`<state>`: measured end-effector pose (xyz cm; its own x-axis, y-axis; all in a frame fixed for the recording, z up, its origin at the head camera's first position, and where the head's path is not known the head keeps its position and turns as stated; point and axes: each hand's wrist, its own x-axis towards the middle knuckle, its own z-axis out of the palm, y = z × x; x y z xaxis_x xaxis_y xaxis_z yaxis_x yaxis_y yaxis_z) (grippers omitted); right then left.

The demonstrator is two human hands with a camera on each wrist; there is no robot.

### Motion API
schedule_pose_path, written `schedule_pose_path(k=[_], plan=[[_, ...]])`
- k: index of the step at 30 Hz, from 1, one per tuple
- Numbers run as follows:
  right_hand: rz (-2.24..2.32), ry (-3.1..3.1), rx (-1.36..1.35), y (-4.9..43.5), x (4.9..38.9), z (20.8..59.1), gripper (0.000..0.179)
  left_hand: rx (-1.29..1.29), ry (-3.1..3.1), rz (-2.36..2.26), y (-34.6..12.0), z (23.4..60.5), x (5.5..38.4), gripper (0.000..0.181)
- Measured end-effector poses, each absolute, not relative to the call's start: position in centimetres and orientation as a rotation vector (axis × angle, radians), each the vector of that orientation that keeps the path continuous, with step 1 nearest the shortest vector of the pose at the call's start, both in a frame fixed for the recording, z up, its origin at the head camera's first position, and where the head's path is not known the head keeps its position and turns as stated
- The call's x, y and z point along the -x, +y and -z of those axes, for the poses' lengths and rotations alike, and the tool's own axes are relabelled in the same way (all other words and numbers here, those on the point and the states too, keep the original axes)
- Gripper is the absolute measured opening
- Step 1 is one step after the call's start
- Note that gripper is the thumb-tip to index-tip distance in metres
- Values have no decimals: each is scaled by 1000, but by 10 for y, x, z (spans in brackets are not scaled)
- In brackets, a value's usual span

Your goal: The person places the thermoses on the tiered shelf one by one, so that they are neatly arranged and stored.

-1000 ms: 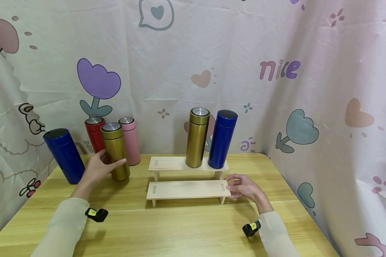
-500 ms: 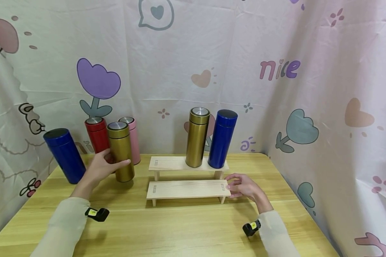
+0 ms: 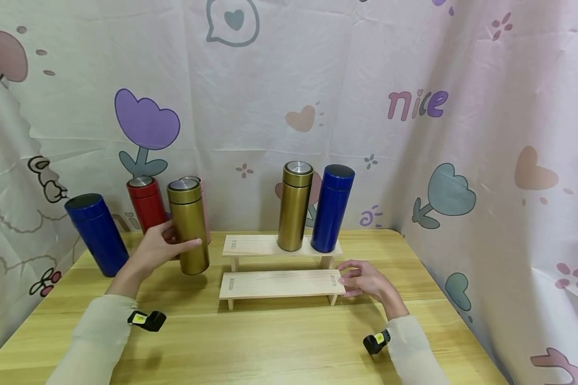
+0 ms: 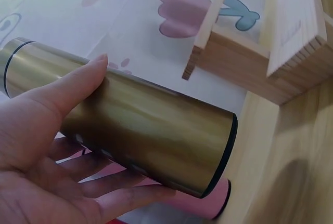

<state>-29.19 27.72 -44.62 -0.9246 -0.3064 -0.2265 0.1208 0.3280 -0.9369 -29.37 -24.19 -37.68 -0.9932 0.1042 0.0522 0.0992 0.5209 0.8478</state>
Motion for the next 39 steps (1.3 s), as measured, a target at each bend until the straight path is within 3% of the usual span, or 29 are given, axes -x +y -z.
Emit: schedule_pose_path(k=[39], plan=[[1621, 2243, 151, 276, 293, 448, 46, -315, 2767, -1443, -214, 332, 280, 98]])
